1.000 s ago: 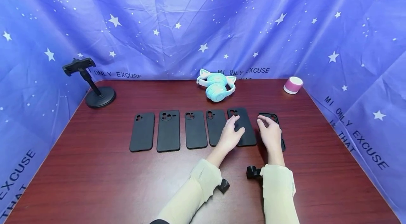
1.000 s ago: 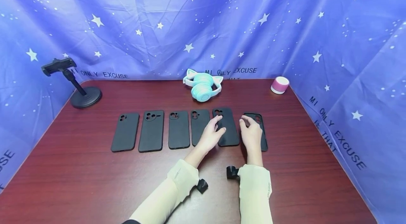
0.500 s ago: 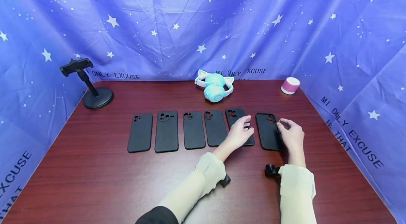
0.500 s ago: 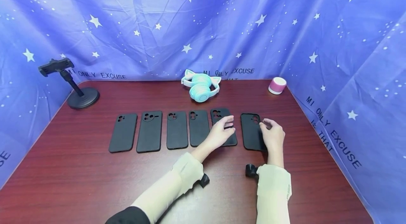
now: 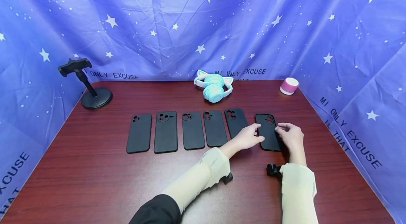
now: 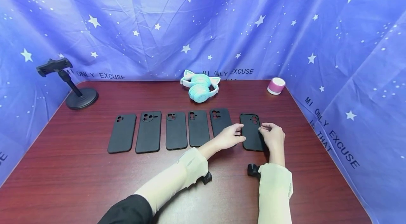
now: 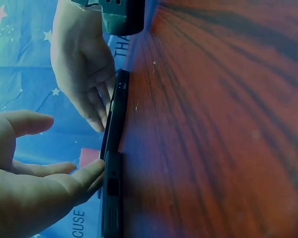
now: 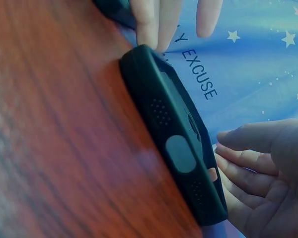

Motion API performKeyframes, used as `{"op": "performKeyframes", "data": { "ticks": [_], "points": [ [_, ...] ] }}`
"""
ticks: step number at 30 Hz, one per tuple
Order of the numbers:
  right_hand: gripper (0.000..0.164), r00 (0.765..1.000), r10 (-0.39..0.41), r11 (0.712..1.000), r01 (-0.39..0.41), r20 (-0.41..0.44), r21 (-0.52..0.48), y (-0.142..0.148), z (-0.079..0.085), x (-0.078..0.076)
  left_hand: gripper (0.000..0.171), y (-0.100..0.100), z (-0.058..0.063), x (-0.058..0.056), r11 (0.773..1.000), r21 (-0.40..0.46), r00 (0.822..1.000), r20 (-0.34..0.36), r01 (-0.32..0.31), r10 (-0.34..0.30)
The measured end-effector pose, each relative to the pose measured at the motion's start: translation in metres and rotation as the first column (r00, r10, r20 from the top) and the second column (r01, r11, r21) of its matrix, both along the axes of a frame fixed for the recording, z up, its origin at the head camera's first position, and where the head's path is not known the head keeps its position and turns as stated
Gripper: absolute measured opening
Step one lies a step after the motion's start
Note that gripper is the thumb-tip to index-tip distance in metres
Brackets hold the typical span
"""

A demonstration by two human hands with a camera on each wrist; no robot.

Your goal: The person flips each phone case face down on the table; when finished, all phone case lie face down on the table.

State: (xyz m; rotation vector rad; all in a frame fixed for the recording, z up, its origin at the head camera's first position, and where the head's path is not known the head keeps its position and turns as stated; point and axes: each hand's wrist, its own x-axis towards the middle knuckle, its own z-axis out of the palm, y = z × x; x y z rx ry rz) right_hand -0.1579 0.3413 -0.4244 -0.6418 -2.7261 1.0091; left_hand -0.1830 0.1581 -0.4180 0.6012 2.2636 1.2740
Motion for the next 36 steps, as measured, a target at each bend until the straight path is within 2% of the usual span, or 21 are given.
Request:
{"op": "performKeyframes", "data": {
  "ticks": [9,15,23,36],
  "points": [
    [0.027,1.0,0.011,1.0,-0.01,-0.011,0.027,0.0013,-0.0032,-0.0032,0.055,0.0019,-0.0023,-0.0007,0.998,0.061,0.998,0.061,0.03,-0.034],
    [0.024,1.0,0.005,0.998,-0.004,-0.018,0.056,0.0019,-0.0038,-0.0036,0.055,0.0008,-0.0042,-0.0013,0.994,0.104,0.997,0.079,0.019,-0.027],
    [0.024,0.999,0.017,0.999,-0.016,-0.029,0.032,0.0021,-0.0048,-0.0025,0.057,0.0019,-0.0082,-0.0019,0.99,0.129,0.991,0.13,-0.049,0.032],
    [0.024,0.999,0.009,1.0,-0.009,-0.043,0.012,0.003,-0.0059,-0.0028,0.055,0.0037,-0.0062,-0.0024,0.98,0.155,0.98,0.173,-0.122,0.094]
  ]
}}
